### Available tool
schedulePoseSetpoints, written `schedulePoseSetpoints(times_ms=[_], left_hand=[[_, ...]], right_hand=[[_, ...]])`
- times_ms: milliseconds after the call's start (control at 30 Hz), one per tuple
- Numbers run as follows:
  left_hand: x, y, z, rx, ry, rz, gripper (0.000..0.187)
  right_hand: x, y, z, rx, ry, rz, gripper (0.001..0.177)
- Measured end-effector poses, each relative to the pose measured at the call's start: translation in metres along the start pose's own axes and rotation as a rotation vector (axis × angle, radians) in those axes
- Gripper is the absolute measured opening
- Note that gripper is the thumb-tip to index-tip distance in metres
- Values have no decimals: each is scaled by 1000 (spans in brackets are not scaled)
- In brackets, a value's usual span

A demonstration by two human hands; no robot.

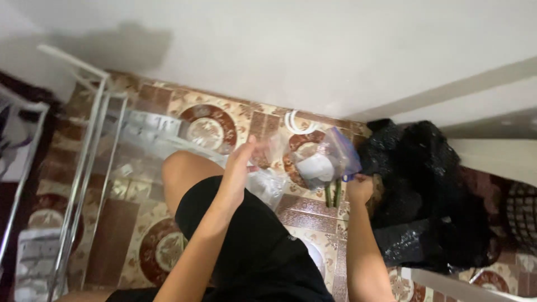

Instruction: The person assembles a metal shoe rack by positioning it against the wall, marking locations with a pencil, cutting adhesive pads with scissors, and attaching the rack to the wall using the pads.

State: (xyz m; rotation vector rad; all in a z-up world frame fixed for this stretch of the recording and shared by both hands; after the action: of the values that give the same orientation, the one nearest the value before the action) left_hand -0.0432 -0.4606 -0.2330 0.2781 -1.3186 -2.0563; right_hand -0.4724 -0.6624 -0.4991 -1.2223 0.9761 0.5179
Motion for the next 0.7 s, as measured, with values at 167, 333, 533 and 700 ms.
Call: schedulePoseSetpoints(times_ms=[167,333,533,700], left_hand=[[54,-20,-14,-78,-137,3,56],[78,-29,-24,-67,-175,16,53],[77,12,-13,-13,-165,48,46],[64,55,7,48,-171,93,41]], right_hand=[[49,86,-23,-45,-67,79,23],[35,42,-16,-73,-176,133,30],[20,-14,-9,116,-362,514,48],[53,19,-23,-109,-455,655,54]])
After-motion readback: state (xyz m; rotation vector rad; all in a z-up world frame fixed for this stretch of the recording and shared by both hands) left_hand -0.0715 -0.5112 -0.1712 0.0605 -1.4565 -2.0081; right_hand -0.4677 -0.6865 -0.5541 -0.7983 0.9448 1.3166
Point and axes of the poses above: each hand's wrist, its own z-axis away from the middle knuckle, its own x-axis out of the palm, y = z × x, the point moved 6 cm from there along -z, towards the middle knuckle, and after that the axes turned 2 degrees about y, right-handed, at the moved point
